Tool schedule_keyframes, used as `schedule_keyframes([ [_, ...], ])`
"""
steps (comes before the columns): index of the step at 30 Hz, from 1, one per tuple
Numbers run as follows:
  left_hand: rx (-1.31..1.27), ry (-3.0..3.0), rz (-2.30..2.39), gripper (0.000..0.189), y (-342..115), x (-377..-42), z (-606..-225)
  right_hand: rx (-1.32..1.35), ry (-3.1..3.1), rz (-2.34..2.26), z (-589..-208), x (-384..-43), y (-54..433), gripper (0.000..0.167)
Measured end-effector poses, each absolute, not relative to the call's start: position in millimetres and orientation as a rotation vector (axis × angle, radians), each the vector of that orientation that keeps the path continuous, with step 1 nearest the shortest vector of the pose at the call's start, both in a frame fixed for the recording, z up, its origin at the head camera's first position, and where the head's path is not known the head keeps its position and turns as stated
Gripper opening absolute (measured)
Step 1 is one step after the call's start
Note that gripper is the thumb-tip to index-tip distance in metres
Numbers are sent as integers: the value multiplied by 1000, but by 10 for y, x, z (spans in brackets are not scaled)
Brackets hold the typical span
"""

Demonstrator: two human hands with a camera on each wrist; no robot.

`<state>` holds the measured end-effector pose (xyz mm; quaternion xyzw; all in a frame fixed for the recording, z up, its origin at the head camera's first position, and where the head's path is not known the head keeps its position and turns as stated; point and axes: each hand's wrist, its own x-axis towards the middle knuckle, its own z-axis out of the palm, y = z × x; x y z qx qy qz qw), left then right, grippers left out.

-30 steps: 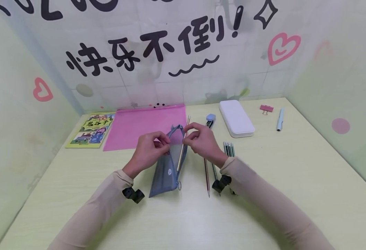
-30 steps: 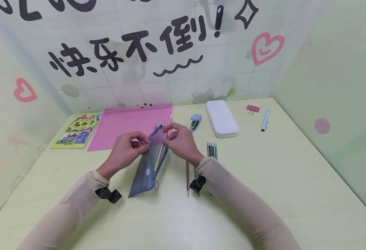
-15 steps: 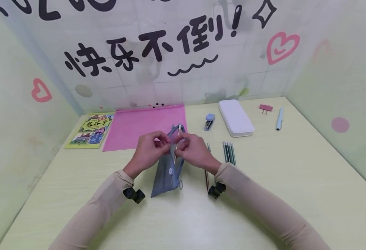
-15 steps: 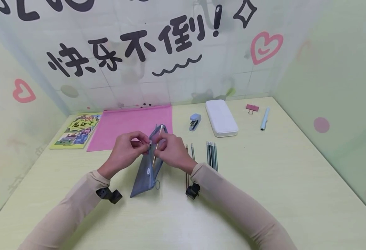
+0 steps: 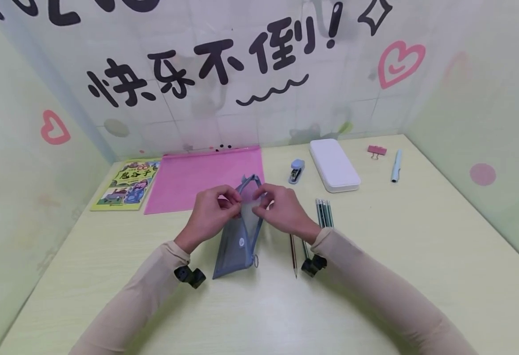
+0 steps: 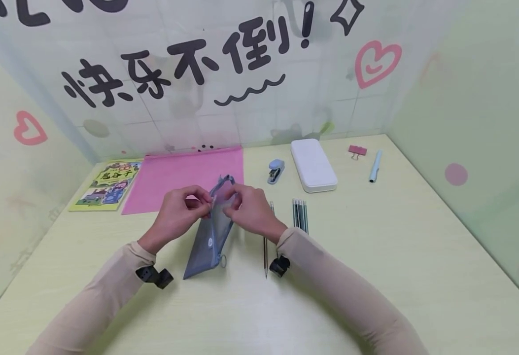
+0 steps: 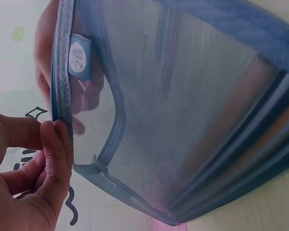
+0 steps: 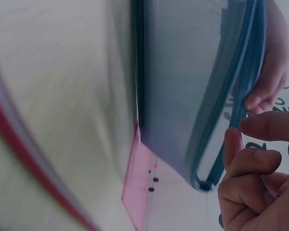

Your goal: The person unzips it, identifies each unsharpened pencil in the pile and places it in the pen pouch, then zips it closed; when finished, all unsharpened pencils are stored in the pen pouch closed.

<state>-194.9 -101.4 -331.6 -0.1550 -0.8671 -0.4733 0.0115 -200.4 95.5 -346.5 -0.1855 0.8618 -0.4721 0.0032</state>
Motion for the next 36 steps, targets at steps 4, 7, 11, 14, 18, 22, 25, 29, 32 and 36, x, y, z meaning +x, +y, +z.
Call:
schedule_keyframes([
  [4,-477,-2700,-1484,7,-1030,-1953,-3315,-535,2745,-1454,-3461,-2007,1151,14],
  [7,-483,-2696,-1483,7,-1043,-1957,-3312,-518,2777,-1409,-3471,-2016,1333,10],
  [11,-486,-2694,-1488,7,-1058,-1961,-3303,-480,2783,-1271,-3488,-2046,1600,9],
  [14,-484,-2697,-1479,7,-1068,-1965,-3303,-463,2775,-1144,-3517,-2063,1791,11],
  [18,-479,-2698,-1478,7,-1072,-1968,-3307,-487,2778,-1045,-3570,-2050,2003,12],
  [22,-473,-2700,-1490,7,-1063,-1966,-3311,-520,2794,-954,-3618,-1998,2164,8],
  [25,-473,-2704,-1487,7,-1059,-1962,-3311,-541,2788,-895,-3645,-1955,2242,5],
  [29,-477,-2703,-1488,7,-1063,-1959,-3313,-563,2766,-850,-3675,-1929,2279,7],
  [32,-479,-2700,-1494,7,-1060,-1961,-3318,-573,2763,-824,-3701,-1929,2271,9],
  [36,-479,-2703,-1502,8,-1053,-1960,-3312,-589,2781,-770,-3727,-1938,2227,10],
])
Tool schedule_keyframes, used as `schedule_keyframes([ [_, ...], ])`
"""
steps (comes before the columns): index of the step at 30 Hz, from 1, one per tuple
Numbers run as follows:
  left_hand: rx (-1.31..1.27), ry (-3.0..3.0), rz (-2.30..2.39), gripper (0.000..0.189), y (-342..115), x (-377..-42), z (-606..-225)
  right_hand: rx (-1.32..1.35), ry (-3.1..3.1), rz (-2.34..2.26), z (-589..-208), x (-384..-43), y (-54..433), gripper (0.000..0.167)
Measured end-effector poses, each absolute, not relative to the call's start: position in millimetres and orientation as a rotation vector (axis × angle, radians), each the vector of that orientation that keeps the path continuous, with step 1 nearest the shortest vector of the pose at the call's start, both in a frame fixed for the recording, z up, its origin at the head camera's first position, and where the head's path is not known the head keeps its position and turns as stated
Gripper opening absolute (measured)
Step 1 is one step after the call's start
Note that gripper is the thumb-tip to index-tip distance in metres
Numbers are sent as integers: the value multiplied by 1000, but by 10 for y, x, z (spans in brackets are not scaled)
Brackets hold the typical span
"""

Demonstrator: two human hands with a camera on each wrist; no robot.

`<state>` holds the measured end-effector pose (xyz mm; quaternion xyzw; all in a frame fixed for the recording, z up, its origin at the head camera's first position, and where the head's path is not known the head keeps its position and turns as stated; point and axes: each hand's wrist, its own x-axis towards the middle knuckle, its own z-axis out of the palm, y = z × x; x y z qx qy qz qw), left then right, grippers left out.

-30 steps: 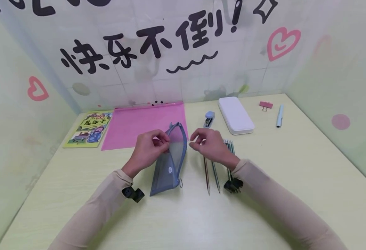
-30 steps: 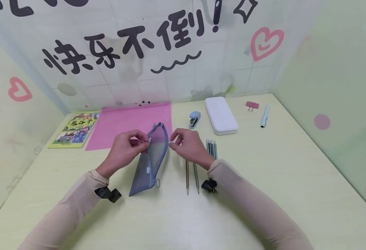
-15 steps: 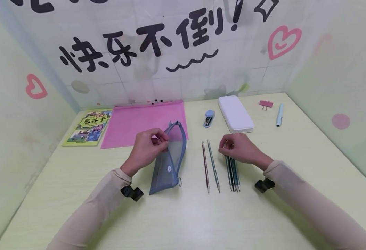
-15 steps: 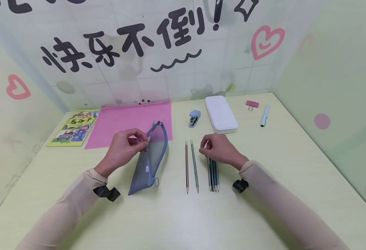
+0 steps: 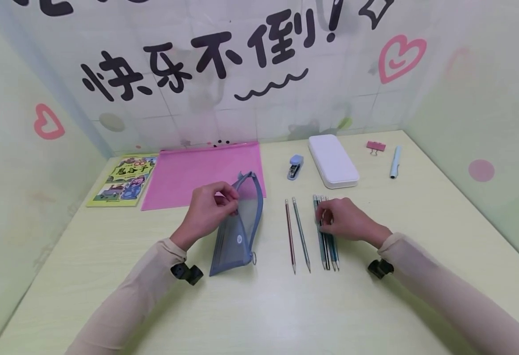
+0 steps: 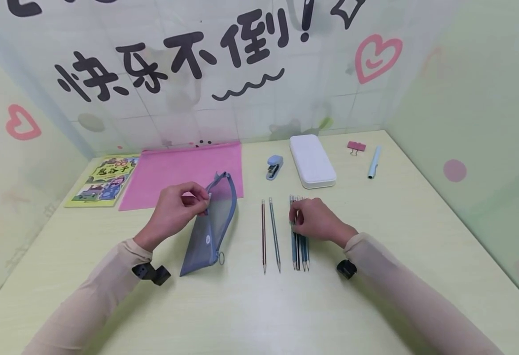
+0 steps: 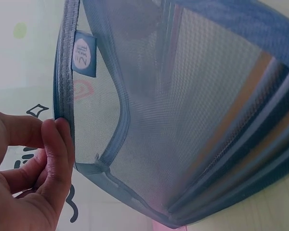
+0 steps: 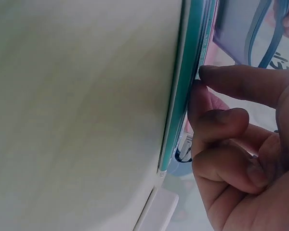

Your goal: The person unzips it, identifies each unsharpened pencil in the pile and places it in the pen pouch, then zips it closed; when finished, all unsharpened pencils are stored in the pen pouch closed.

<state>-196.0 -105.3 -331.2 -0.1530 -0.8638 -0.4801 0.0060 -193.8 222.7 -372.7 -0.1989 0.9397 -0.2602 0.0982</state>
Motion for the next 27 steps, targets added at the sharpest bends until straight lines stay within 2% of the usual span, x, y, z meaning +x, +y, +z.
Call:
schedule_keyframes([
  [16,-473,-2715,-1466,7,-1058,-1975,-3321,-550,2809,-582,-3705,-1953,1985,14],
  [27,-477,-2707,-1473,7,-1073,-1986,-3336,-478,2822,-609,-3678,-1949,1933,13],
])
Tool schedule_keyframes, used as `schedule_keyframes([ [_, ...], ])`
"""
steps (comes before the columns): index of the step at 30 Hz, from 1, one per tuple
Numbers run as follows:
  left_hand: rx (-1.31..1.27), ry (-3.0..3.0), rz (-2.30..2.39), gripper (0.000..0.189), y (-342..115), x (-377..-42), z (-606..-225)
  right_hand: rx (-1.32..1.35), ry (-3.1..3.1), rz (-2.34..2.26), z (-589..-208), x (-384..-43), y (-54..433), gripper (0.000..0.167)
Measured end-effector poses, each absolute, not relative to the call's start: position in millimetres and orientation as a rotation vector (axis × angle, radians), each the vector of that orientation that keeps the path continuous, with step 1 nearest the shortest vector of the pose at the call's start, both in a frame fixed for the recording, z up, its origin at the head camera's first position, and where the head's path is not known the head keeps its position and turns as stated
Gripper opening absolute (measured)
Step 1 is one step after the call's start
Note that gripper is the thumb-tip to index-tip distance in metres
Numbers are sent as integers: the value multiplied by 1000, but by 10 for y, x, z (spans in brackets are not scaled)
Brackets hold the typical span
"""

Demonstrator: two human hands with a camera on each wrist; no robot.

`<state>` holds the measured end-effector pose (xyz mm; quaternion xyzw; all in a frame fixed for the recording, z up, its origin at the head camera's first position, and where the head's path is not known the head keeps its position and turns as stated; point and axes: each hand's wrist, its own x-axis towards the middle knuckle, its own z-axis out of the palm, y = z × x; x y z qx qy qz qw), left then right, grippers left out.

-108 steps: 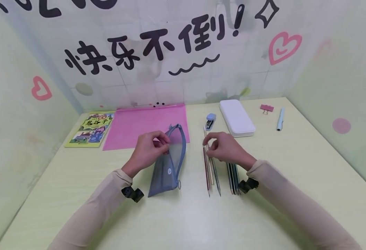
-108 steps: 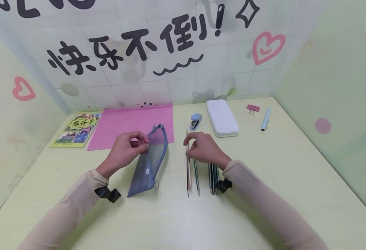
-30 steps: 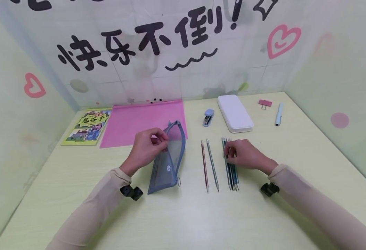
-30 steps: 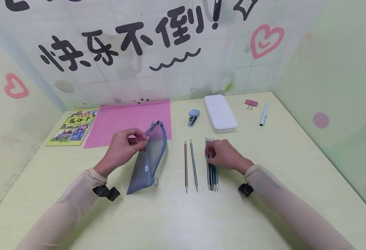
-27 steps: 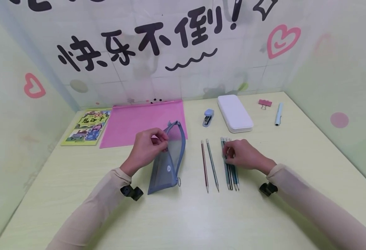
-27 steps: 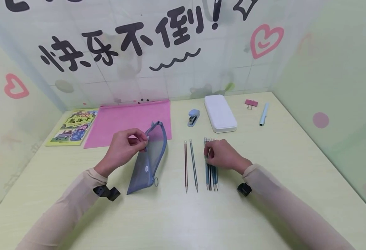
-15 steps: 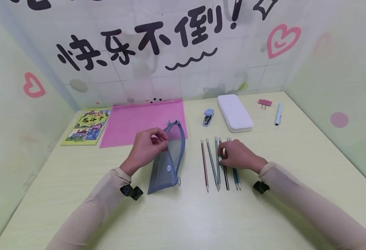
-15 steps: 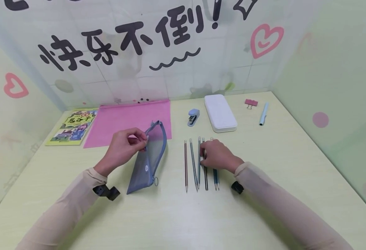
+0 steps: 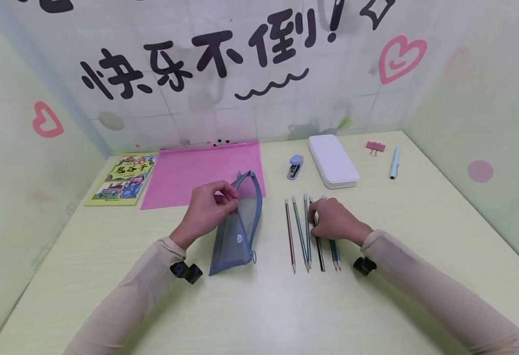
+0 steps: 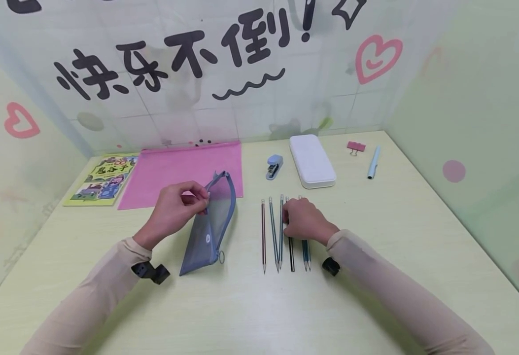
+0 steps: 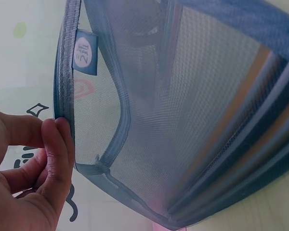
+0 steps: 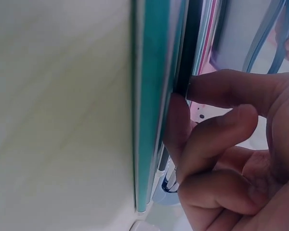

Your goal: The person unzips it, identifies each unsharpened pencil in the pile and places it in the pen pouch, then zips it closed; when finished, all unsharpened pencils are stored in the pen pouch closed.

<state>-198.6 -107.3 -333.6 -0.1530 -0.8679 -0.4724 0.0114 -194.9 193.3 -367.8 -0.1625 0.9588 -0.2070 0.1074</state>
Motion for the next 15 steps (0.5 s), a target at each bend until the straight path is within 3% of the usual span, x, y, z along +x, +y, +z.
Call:
schedule_keyframes([
  [15,-490,-2697,-1497,6,-1072,-1974,-3326,-415,2760,-704,-3517,-1995,1958,15],
])
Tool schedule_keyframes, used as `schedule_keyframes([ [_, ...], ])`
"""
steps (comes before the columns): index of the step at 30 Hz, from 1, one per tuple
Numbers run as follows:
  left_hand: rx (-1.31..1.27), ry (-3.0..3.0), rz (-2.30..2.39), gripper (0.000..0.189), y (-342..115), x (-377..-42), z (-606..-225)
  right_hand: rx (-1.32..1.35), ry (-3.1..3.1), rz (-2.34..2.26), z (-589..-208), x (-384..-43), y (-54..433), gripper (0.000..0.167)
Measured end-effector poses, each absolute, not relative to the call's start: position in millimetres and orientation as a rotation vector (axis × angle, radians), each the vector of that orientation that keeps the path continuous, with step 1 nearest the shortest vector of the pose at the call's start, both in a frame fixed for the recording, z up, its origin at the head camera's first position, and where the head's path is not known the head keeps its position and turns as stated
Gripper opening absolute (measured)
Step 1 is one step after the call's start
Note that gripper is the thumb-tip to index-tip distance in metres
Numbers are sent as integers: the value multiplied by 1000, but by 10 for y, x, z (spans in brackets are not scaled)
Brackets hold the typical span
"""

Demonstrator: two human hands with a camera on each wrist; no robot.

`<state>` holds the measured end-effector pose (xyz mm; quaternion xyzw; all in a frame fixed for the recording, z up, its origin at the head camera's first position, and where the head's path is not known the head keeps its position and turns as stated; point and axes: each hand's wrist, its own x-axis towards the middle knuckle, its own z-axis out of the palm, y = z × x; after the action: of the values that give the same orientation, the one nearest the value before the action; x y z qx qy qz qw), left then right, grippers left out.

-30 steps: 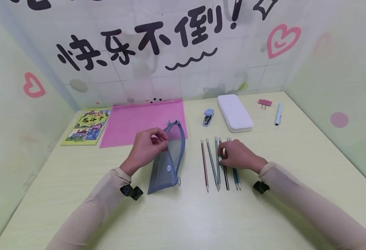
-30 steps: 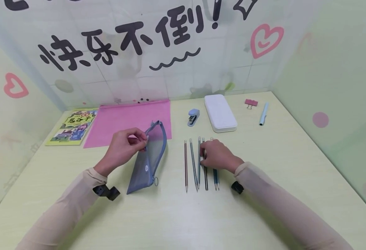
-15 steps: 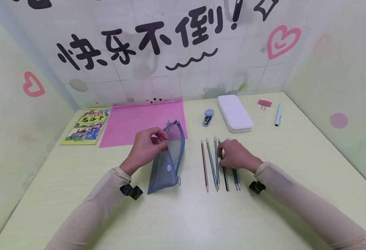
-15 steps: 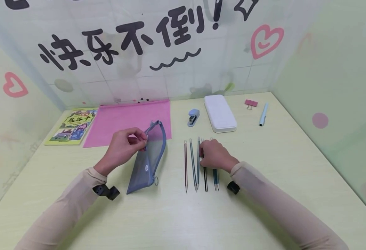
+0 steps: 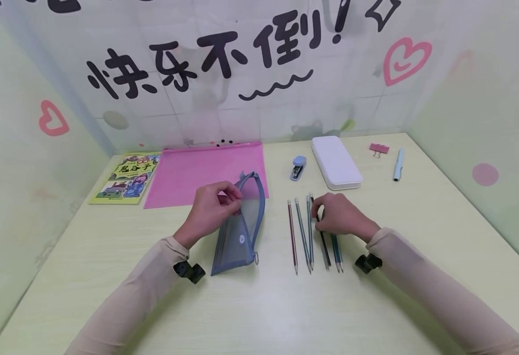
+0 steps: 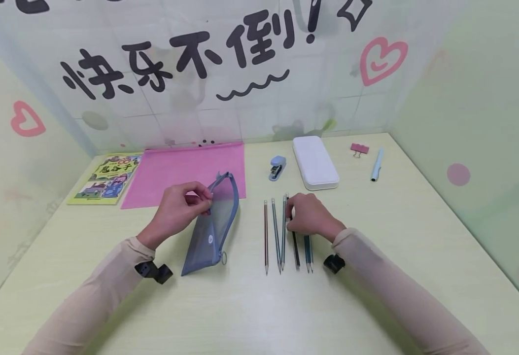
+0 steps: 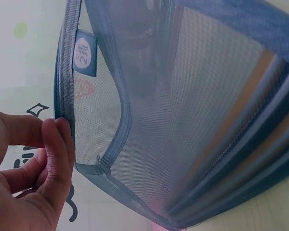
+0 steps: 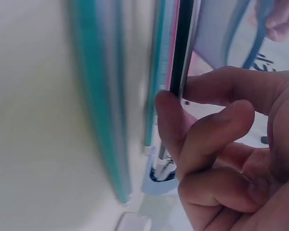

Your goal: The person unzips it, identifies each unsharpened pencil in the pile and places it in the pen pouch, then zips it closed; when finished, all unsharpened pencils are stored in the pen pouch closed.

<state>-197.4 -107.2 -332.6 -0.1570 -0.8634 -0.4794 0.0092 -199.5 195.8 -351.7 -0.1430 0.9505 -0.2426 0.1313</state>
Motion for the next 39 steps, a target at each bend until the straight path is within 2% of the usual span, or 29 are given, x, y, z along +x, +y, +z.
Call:
schedule_keyframes([
  [11,-506,-2691,-1523,6,-1064,-2001,-3318,-485,2742,-985,-3342,-2052,1804,21],
  [29,-488,-2684,-1549,6,-1036,-2022,-3316,-427,2628,-1560,-3294,-2131,1061,22],
  [39,-481,-2676,-1564,10,-1018,-2010,-3299,-435,2608,-1562,-3348,-2040,881,26],
])
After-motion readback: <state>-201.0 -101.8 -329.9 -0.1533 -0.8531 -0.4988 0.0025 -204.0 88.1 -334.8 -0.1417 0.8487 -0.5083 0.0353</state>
